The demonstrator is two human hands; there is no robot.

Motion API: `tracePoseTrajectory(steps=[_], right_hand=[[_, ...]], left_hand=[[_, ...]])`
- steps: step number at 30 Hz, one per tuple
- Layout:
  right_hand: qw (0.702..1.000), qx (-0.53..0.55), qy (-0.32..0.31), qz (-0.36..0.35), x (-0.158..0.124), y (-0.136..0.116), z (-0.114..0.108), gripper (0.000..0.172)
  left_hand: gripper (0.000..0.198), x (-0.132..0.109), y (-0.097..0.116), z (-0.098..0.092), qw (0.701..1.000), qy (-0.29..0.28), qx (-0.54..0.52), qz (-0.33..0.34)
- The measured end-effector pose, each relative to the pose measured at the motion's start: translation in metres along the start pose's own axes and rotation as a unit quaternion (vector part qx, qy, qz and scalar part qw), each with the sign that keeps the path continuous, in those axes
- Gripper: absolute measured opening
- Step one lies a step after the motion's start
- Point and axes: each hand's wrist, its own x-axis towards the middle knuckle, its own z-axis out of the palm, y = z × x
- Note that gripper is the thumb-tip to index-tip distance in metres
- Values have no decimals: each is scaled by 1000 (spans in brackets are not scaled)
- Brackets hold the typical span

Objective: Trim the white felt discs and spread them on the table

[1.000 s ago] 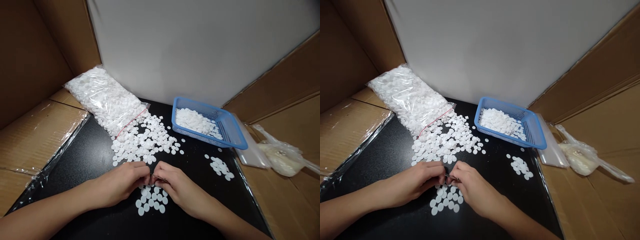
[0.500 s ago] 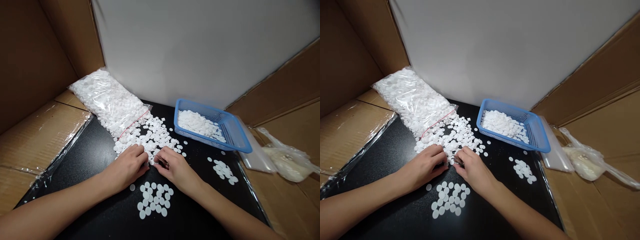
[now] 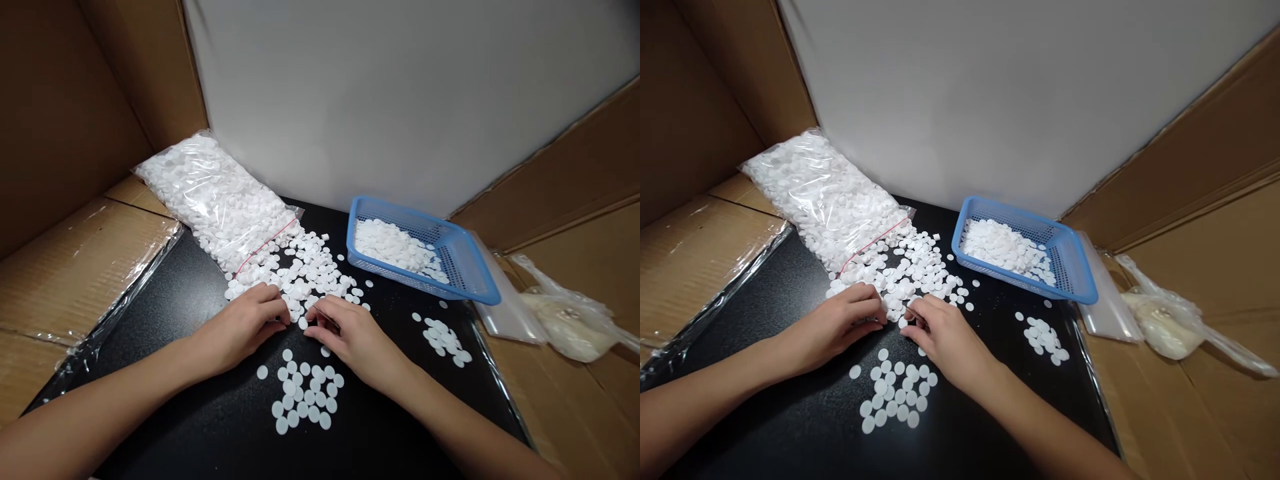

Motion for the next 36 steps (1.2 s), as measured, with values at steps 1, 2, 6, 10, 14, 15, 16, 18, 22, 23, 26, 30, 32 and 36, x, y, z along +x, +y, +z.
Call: tracePoseTrajectory(steps=[1,2,6,10,14,15,16,18,22,23,26,30,32,36], right_hand=[[1000,-6,2,-10,3,0,3,14],[1000,-11,2,-21,5,1,6,17],[997,-2,15,-78,1,5,12,25],[993,25,-20,-110,-14,10,8,24],[995,53,-28,-74,-13,10,0,22],[997,44,-8,-68,-9,9,-1,20],[997,30,12,-63,-5,9,-1,17],[998,6,31,-52,3,9,0,13],[999,6,17,-33,11,9,6,15],[999,10,18,-28,11,8,6,16],[999,38,21,4,7,5,0,16],[991,76,-24,103,-1,3,-14,13],[986,69,-54,139,-4,4,-19,12],[992,39,-38,115,-9,10,-24,15]], left_hand=[[14,0,-2,-2,1000,3,2,-7],[14,-1,-3,-4,1000,4,5,-12],[13,-1,-5,-9,999,-32,31,-15],[12,-1,-5,-8,996,-37,84,4],[11,-1,-2,-3,990,-32,111,78],[10,-1,-1,-2,988,-38,110,98],[8,-1,0,0,986,-46,110,113],[6,-1,2,5,985,-59,107,124],[10,-1,2,11,990,-75,70,99],[12,-1,2,11,991,-77,59,91],[16,-2,2,10,994,-72,25,72],[17,-1,6,10,993,-61,9,98],[19,1,9,10,988,-49,50,136],[23,2,11,9,979,-61,86,174]])
